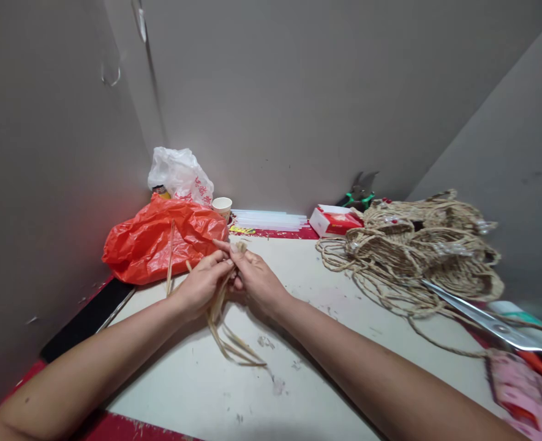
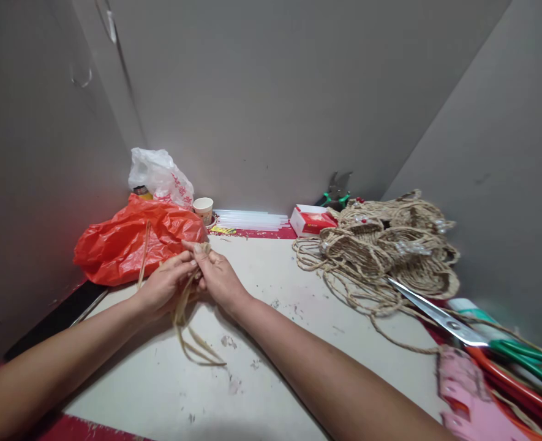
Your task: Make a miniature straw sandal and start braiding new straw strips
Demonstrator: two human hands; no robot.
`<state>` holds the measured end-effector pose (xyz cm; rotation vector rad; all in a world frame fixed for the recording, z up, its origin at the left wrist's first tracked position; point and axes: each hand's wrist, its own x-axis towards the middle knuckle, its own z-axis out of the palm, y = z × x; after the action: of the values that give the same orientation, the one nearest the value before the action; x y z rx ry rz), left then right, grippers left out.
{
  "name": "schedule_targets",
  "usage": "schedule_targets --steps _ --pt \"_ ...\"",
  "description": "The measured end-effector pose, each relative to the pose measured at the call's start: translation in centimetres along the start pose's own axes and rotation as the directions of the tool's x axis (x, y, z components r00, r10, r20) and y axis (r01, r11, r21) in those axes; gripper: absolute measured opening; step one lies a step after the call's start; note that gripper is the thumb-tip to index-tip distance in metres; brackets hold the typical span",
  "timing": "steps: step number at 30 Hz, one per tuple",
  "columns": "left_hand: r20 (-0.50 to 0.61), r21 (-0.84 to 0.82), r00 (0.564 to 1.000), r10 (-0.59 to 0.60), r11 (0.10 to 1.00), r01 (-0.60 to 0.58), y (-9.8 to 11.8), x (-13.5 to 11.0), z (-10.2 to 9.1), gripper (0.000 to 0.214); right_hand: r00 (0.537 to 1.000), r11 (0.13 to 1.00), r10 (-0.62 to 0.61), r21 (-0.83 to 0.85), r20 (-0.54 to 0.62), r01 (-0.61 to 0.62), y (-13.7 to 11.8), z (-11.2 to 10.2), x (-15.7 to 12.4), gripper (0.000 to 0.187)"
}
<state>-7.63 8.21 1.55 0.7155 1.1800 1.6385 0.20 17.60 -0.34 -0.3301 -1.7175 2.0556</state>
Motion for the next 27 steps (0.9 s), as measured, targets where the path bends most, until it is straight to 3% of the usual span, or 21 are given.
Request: schedule_targets --steps 6,8,15,18,23,27 --pt "0.072 0.040 0.991 -0.109 0.994 0.106 0.7 0.1 -0.5 0.019 0.993 0.987 -0.118 -0.112 -0.021 0.115 -0.1 -0.4 0.3 0.050" --pt "0.091 0.095 0.987 -0.133 0.988 0.124 0.7 0.1 -0.7 0.023 0.996 0.990 -0.086 -0.112 -0.018 0.083 0.1 -0.5 0.4 0.050" --pt "0.065 0.067 0.994 -0.088 0.994 0.084 0.9 0.1 -1.3 0.019 0.991 0.991 -0.110 0.074 -0.071 0.115 0.2 -1.5 1.1 0.049" --pt "0.045 0.065 0.997 -0.069 0.996 0.066 0.9 0.2 -1.4 0.020 0.989 0.991 -0.106 0.068 -0.105 0.113 0.3 -1.9 1.4 0.052" --pt "0.070 0.066 0.994 -0.079 0.995 0.074 0.6 0.5 -1.6 0.024 0.994 0.992 -0.106 0.069 0.035 0.103 0.5 -1.9 1.5 0.047" --pt "0.124 0.053 0.986 -0.113 0.993 0.108 0.5 0.4 -1.8 0.024 0.997 0.988 -0.062 0.147 0.049 0.054 0.2 -1.9 1.4 0.040"
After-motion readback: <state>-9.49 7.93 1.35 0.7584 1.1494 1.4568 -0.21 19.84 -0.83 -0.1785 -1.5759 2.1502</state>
